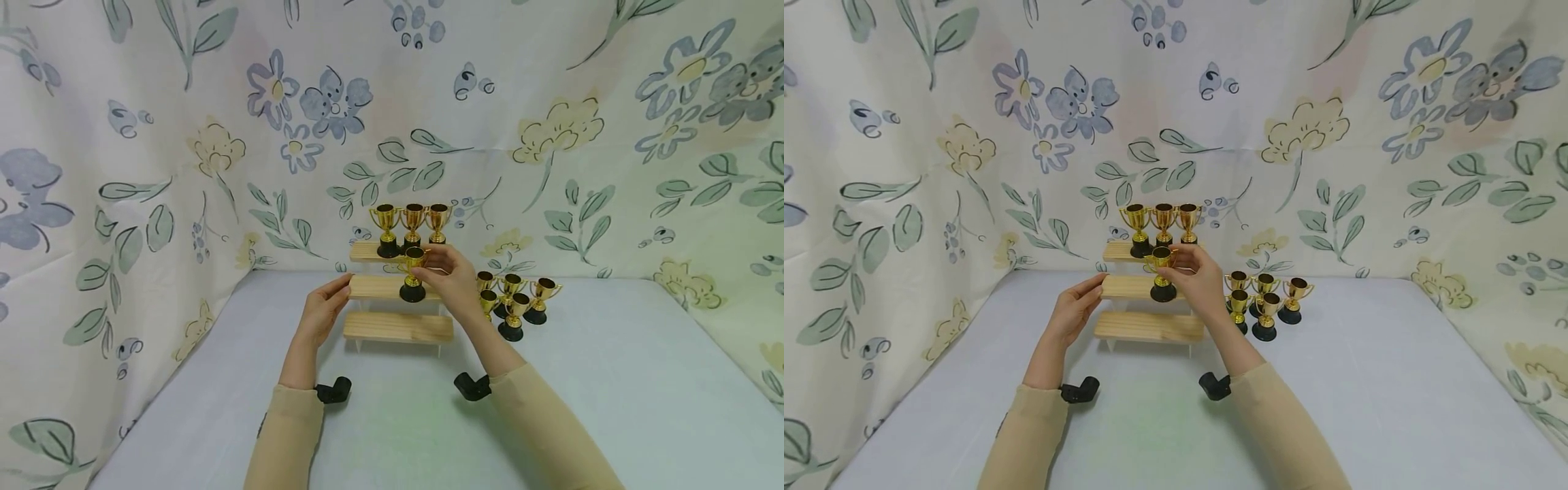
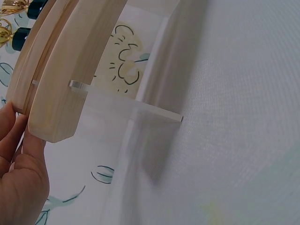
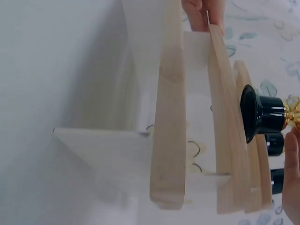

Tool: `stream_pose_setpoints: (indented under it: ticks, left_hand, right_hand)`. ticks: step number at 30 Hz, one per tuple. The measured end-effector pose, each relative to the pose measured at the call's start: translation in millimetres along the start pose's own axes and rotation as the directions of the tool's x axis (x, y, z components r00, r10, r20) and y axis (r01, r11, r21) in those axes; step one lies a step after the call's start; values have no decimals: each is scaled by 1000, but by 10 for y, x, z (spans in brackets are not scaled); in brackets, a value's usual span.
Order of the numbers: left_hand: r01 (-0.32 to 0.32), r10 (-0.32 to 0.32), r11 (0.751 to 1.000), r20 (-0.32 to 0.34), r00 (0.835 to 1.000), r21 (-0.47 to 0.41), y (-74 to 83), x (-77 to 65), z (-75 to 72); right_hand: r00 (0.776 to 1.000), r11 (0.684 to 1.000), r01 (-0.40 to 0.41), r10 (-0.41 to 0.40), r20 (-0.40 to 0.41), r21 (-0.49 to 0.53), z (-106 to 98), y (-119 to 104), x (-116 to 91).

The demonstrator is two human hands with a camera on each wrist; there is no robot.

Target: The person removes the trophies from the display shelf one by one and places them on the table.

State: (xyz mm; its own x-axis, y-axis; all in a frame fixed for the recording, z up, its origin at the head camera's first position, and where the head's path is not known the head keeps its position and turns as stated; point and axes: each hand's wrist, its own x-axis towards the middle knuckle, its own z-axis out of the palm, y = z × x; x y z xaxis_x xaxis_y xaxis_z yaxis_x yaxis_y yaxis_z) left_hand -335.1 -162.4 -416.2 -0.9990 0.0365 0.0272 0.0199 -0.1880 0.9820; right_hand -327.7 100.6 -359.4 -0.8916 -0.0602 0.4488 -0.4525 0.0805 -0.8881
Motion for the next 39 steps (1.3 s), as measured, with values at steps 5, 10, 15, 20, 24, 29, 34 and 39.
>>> stream_pose_setpoints:
  ticks: [5,10,15,20,24,29,34,39]
  left_hand:
    - [7,-6,1000,-6,1000,5,-2,2,-1]
    - [11,-11,1000,-14,1000,13,1,3,8]
    - [11,-10,1000,-11,1000,12,-4,10,15]
    - [12,-12,1000,-18,1000,19,-6,6,8]
    - [8,-8,1000,-19,1000,26,0,1,8]
    - [16,-16,1000,-24,1000,15,6,-1,10]
    - [18,-18,1000,-17,1000,19,4,8,7]
    - [17,-17,1000,-11,1000,16,-9,15,-3]
  right_hand:
    - [1000,1000,6,-6,-25,-18,-114,24,-44]
    - [999,1000,18,-18,-32,3,-212,15,-88]
    - [999,1000,17,-16,-46,7,-319,-9,-145]
    - [997,1000,8,-10,-79,-15,-461,2,-186]
    - [994,999,5,-10,-108,-45,-604,6,-214]
    - [988,997,20,-31,-153,-75,-804,5,-239]
    - [982,998,23,-33,-185,-57,-991,-39,-271]
    - [975,999,16,-24,-223,-38,-1161,-61,-306]
